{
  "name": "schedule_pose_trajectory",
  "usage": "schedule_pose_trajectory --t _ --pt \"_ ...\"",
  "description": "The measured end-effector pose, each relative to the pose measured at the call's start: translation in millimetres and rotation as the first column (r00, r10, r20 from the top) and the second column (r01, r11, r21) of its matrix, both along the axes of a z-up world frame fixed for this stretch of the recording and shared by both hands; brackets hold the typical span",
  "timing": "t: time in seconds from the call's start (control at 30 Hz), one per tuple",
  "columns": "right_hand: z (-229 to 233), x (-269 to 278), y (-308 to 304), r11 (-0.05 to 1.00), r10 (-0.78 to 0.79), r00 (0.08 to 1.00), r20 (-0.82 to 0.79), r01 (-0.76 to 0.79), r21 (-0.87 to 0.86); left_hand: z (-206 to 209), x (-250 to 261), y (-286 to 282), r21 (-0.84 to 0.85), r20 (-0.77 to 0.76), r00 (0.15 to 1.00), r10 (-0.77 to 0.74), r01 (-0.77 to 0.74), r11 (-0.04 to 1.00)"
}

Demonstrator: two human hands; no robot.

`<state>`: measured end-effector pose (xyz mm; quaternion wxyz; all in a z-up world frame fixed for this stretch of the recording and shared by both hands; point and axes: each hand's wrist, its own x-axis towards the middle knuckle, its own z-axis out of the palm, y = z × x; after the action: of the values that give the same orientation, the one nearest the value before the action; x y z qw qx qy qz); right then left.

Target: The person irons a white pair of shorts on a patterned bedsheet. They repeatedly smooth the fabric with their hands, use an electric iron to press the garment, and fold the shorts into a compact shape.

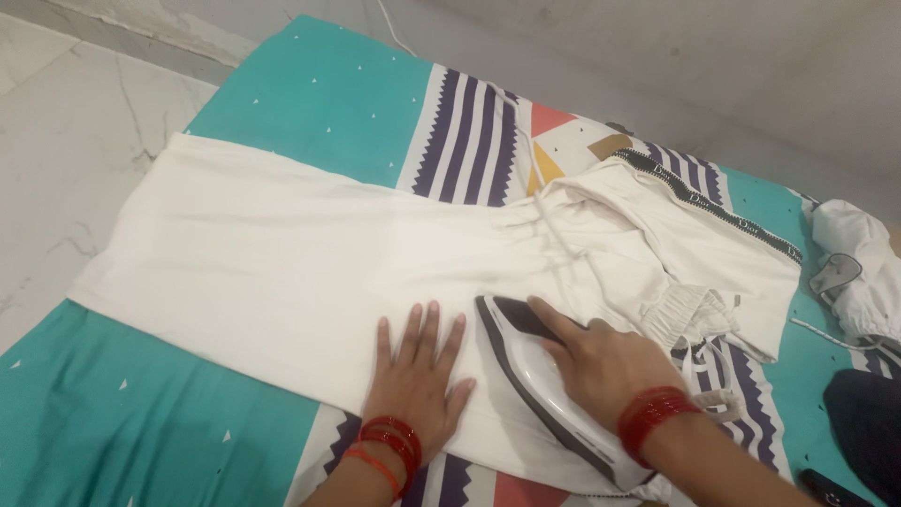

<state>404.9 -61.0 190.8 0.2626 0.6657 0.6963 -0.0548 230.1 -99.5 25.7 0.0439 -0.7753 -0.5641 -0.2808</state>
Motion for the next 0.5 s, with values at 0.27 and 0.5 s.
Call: schedule_pose_trajectory --t 0.27,0.5 --pt "-17 -28 85 0.97 -0.072 0.976 -0.204 0.116 0.212 0 -1 -2 -0.195 -0.083 0.996 -0.041 0.024 0.981" --pt "-29 6 63 0.975 -0.007 0.975 -0.223 0.056 0.213 19 -1 -2 -0.547 -0.174 0.98 -0.094 -0.017 0.837"
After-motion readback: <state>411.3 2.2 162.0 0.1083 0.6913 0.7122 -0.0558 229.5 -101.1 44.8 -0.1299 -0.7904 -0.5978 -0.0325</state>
